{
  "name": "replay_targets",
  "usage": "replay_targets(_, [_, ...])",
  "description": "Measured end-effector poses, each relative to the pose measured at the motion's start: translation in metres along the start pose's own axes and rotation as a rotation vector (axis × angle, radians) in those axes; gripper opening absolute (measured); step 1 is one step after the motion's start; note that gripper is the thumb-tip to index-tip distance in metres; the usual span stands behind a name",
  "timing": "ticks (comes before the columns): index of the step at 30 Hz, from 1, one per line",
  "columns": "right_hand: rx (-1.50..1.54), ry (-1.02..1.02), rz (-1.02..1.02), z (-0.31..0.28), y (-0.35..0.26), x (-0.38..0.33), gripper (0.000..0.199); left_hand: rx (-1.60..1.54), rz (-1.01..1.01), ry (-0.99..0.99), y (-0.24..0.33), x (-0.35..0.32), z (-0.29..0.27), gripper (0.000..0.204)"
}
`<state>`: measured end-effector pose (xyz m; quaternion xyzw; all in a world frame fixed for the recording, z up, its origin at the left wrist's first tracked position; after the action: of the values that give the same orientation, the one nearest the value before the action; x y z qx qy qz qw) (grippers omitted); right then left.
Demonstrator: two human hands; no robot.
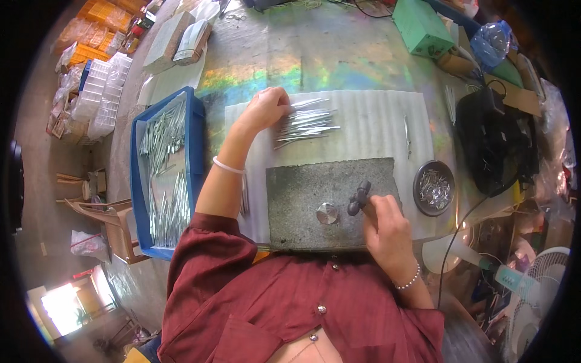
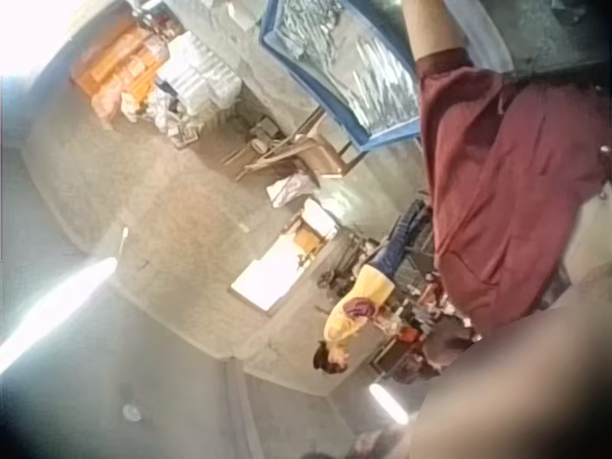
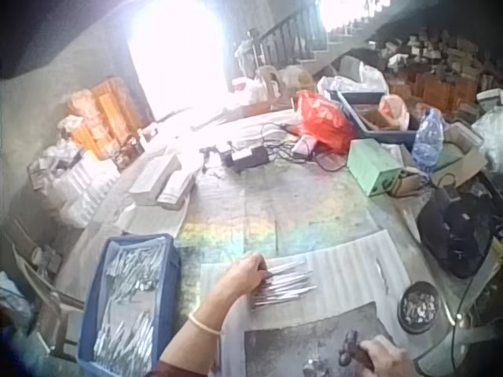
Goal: Stamping or marking small metal strips using a punch and a hammer on a metal block.
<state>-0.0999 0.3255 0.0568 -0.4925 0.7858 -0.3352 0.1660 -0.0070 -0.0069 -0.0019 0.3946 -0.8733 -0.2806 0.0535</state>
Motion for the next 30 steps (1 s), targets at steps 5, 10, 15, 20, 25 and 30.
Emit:
replay_targets(5, [-0.009,0.018,-0.029,-0.001,-0.001,0.0,0.03,0.098,0.098,-0.051,0.0,0.001,-0.003,0.019])
replay_targets(10, [-0.031,0.0,-0.029,-0.004,-0.004,0.0,0.028,0.023,0.137,0.092,-0.005,-0.003,-0.003,0.009])
replay_targets(15, [-0.023,0.017,-0.059,-0.005,-0.008,0.002,0.021,-0.103,0.108,0.208,-0.013,-0.006,0.012,0.009])
replay_targets(20, [-0.018,0.003,-0.063,-0.005,-0.006,-0.001,0.023,0.076,0.147,0.154,-0.015,-0.003,0.013,0.013])
replay_targets(25, [0.053,0.03,-0.089,-0.009,0.001,-0.008,0.021,0.096,0.144,0.226,-0.009,-0.018,0.005,0.01])
replay_targets(30, [0.334,0.1,0.279,-0.032,0.018,-0.011,0.015,-0.242,0.147,0.443,0.036,-0.063,-0.035,0.008])
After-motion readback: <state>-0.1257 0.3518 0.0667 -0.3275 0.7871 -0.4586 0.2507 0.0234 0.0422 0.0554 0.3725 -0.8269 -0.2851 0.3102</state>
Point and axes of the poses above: each hand's wrist, its own x-axis towards the middle knuckle, its own z-axis out of the palm, y = z × x, the point moved 1 cm from there along x, towards the middle knuckle, and after that the axes turned 4 degrees about y, right-handed, at the moved point
